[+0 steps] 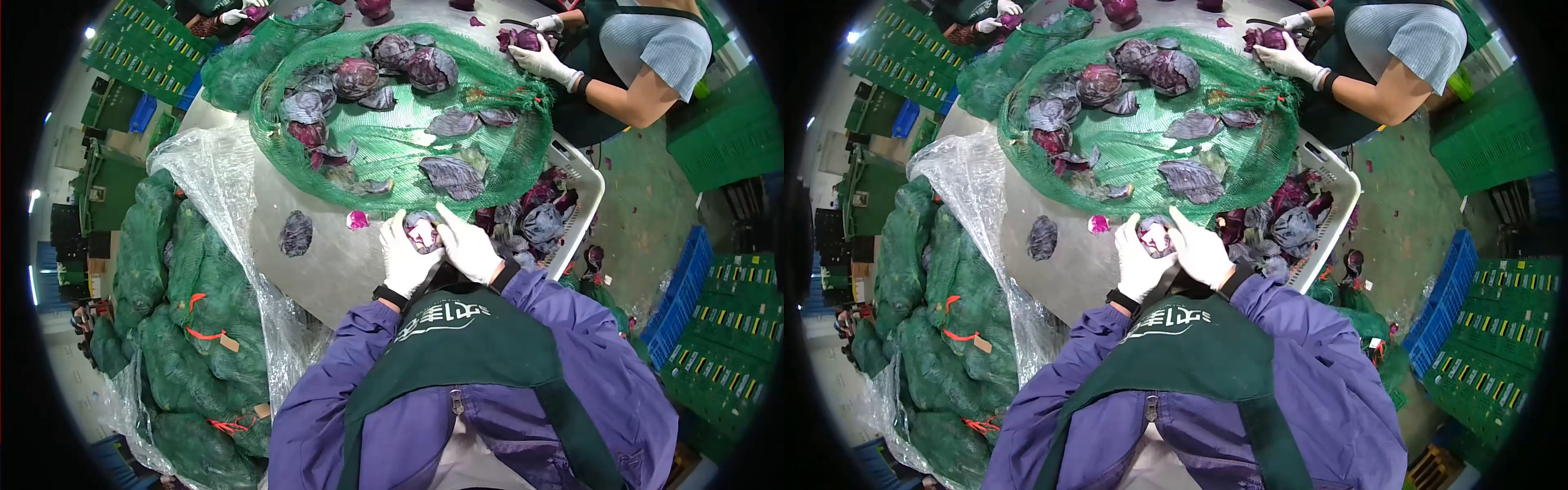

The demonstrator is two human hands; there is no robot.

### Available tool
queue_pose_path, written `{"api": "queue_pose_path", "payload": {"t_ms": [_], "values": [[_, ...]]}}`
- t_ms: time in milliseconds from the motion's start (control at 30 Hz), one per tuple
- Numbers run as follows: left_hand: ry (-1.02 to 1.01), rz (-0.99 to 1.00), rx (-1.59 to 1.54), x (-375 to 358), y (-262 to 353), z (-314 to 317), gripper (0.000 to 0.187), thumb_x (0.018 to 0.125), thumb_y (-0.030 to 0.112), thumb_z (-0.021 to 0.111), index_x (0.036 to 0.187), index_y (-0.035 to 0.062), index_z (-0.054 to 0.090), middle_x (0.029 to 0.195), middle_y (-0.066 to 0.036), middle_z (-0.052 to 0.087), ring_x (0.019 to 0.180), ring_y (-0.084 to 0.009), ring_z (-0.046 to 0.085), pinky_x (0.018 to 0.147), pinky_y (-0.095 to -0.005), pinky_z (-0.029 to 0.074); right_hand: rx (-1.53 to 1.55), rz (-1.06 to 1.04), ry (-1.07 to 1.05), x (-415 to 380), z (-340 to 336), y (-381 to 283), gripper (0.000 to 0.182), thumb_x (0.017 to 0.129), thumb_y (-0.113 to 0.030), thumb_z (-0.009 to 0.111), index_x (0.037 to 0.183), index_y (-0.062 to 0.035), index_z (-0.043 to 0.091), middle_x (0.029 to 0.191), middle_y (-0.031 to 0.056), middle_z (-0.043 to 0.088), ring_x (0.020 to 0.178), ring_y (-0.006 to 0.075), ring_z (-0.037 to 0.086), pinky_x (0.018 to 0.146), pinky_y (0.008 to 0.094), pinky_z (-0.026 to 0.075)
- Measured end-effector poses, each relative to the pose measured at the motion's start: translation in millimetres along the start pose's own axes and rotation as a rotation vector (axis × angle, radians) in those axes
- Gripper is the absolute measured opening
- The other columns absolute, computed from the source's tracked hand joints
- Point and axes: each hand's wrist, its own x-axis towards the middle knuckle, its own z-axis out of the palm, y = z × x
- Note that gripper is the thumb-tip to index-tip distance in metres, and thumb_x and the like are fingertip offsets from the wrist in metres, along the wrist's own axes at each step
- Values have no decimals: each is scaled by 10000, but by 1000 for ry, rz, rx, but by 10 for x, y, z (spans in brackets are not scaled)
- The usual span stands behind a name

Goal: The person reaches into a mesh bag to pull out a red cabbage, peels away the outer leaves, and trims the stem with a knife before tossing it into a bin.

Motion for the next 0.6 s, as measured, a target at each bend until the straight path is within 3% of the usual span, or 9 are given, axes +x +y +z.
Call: {"api": "queue_pose_path", "payload": {"t_ms": [67,100,133,267,333,467,533,567,600], "values": [[-38,-55,-1,-3,101,-10,988,617,340,838,1400,14,332,1286,-244,361,1202,-423,381,1028,-528,332,-127,-105,120,-10,277,190,513,978,-289,484,1403,-7,434,1031,235,668,880,384,654,785,450,519],[-32,-29,-16,-27,57,39,967,622,320,835,1399,21,344,1298,-246,351,1215,-428,376,1034,-527,335,-110,59,2,11,287,210,469,979,-299,481,1339,2,482,1044,249,662,885,387,652,777,452,520],[-22,-2,-29,-42,15,82,947,626,301,832,1398,29,356,1310,-248,340,1229,-432,372,1040,-526,338,-112,55,2,24,316,244,469,979,-299,481,1339,2,482,1044,249,662,885,387,652,777,452,520],[-32,-73,-191,-25,-33,116,918,599,250,847,1376,50,399,1333,-219,329,1257,-407,376,1058,-479,367,-146,-182,141,168,354,429,351,974,-315,497,1144,-20,580,920,255,666,827,398,654,753,469,514],[-11,-39,-189,16,-96,114,927,574,242,872,1359,52,417,1331,-207,332,1248,-380,396,1058,-462,378,-15,109,24,204,279,367,321,962,-314,520,1107,-37,591,851,244,660,799,406,649,728,476,508],[-83,-17,-217,10,-184,24,967,536,222,914,1352,63,420,1290,-170,382,1218,-336,438,1057,-429,386,107,127,272,335,380,725,268,934,-270,534,896,-17,614,826,231,659,769,429,635,692,485,500],[-126,-55,-460,-80,-404,25,954,557,203,916,1353,52,411,1266,-152,428,1210,-297,451,1055,-415,387,49,265,239,244,356,1082,260,925,-251,540,913,-7,627,832,251,644,810,431,633,720,484,504],[-96,-185,-711,-146,-502,92,933,585,170,912,1354,44,400,1265,-138,456,1204,-259,459,1041,-403,400,82,289,270,103,298,1077,254,921,-254,545,927,-11,621,826,251,638,814,444,624,721,497,501],[-64,-205,-783,-180,-465,8,917,619,139,896,1369,51,375,1295,-133,450,1202,-245,465,1026,-398,420,17,259,407,-11,313,1288,253,928,-257,537,922,-15,609,821,249,635,802,454,618,709,513,493]]}}
